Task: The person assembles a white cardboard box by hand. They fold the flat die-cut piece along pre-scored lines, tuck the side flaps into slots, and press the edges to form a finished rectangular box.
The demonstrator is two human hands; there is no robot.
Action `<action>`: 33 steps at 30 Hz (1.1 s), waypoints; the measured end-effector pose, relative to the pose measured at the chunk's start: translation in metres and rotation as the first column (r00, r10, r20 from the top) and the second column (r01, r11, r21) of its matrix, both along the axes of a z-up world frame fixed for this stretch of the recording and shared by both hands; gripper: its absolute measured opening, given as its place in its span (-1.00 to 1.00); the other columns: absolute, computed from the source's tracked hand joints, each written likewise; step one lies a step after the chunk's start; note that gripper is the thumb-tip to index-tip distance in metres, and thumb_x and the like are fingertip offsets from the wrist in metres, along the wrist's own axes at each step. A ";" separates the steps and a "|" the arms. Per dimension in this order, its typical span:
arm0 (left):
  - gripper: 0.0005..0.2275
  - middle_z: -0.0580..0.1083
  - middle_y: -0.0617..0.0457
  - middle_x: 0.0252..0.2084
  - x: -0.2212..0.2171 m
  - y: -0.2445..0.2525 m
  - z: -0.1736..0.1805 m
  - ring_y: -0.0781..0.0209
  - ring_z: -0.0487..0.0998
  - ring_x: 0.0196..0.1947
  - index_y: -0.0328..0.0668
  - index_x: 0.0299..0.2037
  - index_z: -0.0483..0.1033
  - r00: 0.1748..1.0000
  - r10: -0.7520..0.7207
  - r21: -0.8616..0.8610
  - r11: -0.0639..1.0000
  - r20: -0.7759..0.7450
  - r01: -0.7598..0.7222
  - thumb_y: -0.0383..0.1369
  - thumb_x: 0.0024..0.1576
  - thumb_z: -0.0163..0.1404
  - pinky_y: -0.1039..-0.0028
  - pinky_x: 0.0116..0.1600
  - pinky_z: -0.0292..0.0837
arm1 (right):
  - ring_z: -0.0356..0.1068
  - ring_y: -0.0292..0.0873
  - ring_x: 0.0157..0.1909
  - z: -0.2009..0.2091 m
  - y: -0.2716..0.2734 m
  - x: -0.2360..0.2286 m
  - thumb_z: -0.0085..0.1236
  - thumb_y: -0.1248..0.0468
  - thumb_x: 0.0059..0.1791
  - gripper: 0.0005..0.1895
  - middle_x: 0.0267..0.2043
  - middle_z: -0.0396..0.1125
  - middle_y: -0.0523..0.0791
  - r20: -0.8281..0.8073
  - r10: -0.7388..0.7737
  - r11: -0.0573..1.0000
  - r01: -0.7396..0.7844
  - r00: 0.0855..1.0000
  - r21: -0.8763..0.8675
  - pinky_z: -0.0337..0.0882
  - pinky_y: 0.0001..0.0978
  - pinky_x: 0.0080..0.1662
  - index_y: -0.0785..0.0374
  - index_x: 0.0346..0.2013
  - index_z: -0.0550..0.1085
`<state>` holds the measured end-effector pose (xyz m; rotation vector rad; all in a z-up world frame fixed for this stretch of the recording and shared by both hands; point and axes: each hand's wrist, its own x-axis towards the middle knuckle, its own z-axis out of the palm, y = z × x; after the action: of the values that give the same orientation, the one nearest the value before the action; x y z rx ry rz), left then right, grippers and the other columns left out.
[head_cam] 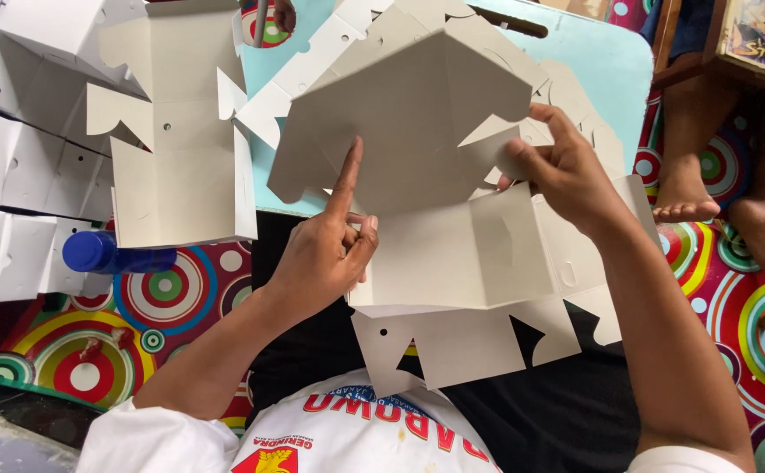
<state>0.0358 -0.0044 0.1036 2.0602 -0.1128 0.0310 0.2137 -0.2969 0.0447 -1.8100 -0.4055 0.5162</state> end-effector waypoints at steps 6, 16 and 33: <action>-0.32 0.34 0.28 -0.83 -0.001 -0.007 -0.016 0.27 0.52 -0.72 -0.21 0.54 -0.29 0.999 -0.031 -0.058 0.998 -0.010 0.030 -0.44 0.25 -0.18 0.34 0.20 0.51 | 0.48 -0.10 -0.27 0.008 0.018 -0.012 -0.02 0.29 0.18 -0.59 -0.14 0.43 0.10 -0.059 -0.087 0.996 0.087 0.994 0.010 0.53 -0.32 -0.21 0.25 0.32 0.22; -0.31 0.40 0.16 -0.79 -0.005 -0.011 -0.025 0.34 0.42 -0.83 -0.04 0.51 -0.51 0.996 0.005 -0.059 0.998 -0.083 -0.010 -0.40 0.32 -0.21 0.57 -0.43 0.55 | 0.40 0.04 0.17 0.070 -0.015 -0.094 -0.36 -0.27 -0.03 -0.13 0.34 0.30 0.04 -0.276 -0.352 0.931 0.365 0.894 -0.007 0.41 -0.13 0.07 0.17 0.44 0.20; -0.40 0.33 0.02 -0.65 -0.017 -0.065 -0.093 0.14 0.38 -0.68 -0.27 0.51 -0.10 0.960 -0.078 0.174 0.984 0.267 0.031 -0.40 0.32 -0.05 0.28 -0.49 0.22 | 0.36 -0.10 0.24 0.055 0.032 -0.156 -0.10 0.65 -0.02 -0.17 0.23 0.33 -0.02 0.420 0.175 0.966 -0.074 0.891 -0.247 0.31 -0.27 0.25 0.12 0.50 0.04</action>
<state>0.0189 -0.0691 0.0111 2.2107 -0.3543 0.2814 0.0577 -0.2650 0.0994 -2.1333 -0.8061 0.2402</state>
